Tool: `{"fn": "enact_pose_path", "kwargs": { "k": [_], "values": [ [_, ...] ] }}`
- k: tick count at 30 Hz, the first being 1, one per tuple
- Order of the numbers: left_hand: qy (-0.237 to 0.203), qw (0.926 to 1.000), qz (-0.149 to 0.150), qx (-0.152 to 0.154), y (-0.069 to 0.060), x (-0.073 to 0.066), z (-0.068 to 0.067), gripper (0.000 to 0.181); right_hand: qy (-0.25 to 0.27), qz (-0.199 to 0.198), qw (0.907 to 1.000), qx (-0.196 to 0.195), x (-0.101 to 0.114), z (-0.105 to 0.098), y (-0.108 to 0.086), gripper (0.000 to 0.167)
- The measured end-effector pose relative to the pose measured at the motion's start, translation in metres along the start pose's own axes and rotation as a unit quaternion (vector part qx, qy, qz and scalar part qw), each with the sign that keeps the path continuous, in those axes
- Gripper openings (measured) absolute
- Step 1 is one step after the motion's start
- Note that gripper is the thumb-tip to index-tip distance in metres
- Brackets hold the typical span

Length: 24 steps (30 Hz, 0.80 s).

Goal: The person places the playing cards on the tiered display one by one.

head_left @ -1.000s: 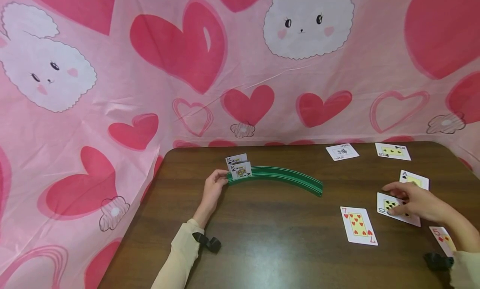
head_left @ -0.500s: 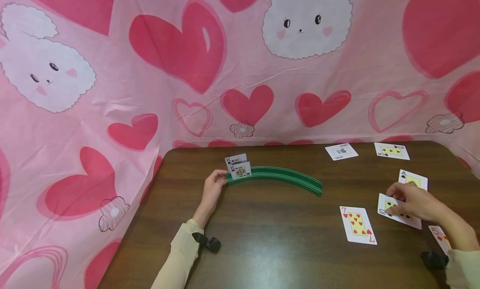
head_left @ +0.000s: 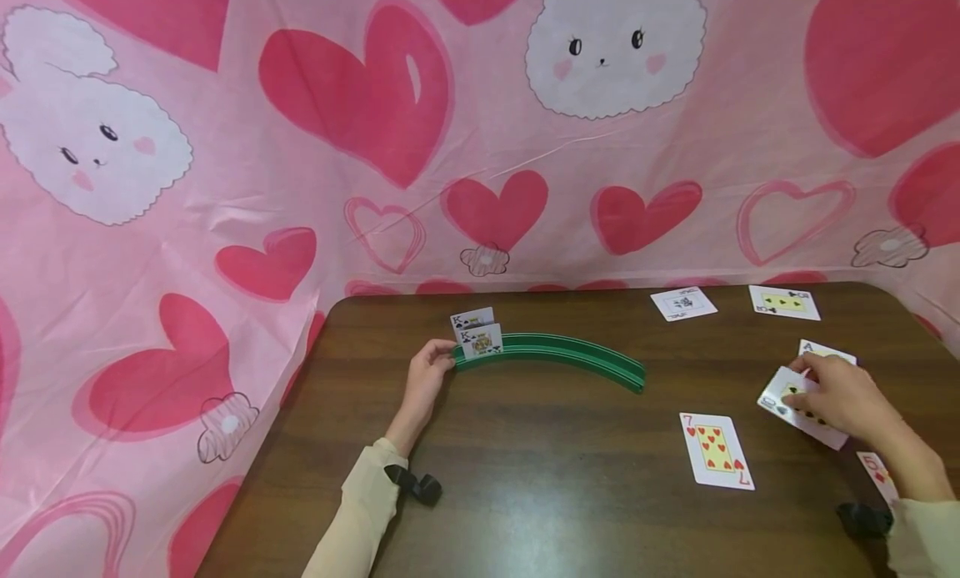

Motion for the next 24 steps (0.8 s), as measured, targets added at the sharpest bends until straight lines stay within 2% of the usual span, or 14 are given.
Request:
{"fn": "enact_pose_path", "kwargs": {
  "k": [2, 6, 9, 13, 15, 17, 20, 21, 23, 24],
  "values": [
    [0.002, 1.0000, 0.003, -0.001, 0.000, 0.000, 0.001, 0.024, -0.013, 0.024, 0.9979, -0.058, 0.000, -0.009, -0.004, 0.035],
    [0.002, 1.0000, 0.006, 0.001, -0.002, 0.000, 0.002, 0.024, -0.002, 0.078, 0.9855, -0.151, -0.002, -0.023, -0.012, 0.030],
    [-0.001, 1.0000, 0.004, 0.006, -0.002, 0.000, 0.002, 0.024, 0.023, 0.113, 0.9788, -0.169, -0.004, -0.027, -0.016, 0.036],
    [0.000, 0.9999, 0.000, 0.014, -0.001, 0.000, 0.003, 0.025, 0.065, 0.146, 0.9729, -0.166, -0.007, -0.027, -0.017, 0.045],
    [0.004, 0.9998, -0.006, 0.017, 0.000, 0.000, 0.003, 0.025, 0.098, 0.158, 0.9671, -0.174, -0.007, -0.027, -0.017, 0.047],
    [0.003, 0.9998, -0.010, 0.017, 0.000, 0.000, 0.003, 0.025, 0.151, 0.170, 0.9549, -0.191, -0.007, -0.028, -0.016, 0.041],
    [-0.001, 0.9998, -0.010, 0.015, -0.004, -0.004, 0.003, 0.025, 0.241, 0.182, 0.9267, -0.224, -0.007, -0.028, -0.016, 0.018],
    [-0.001, 0.9998, -0.010, 0.016, -0.004, -0.004, 0.002, 0.025, 0.268, 0.185, 0.9171, -0.231, -0.006, -0.028, -0.016, 0.017],
    [-0.005, 0.9998, -0.007, 0.015, -0.005, -0.005, 0.002, 0.025, 0.309, 0.185, 0.9013, -0.241, -0.004, -0.029, -0.013, 0.025],
    [-0.004, 0.9999, -0.008, 0.014, -0.005, -0.005, 0.002, 0.025, 0.320, 0.183, 0.8971, -0.243, -0.003, -0.030, -0.012, 0.027]
  ]
}}
Point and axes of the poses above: each hand's wrist, its own y-axis towards the middle knuckle, its own z-axis out of the palm, x = y × z, the point moved 6 cm from there along y, towards the middle knuckle, and after that the axes turned 10 degrees about -z, right-handed, at the moved point
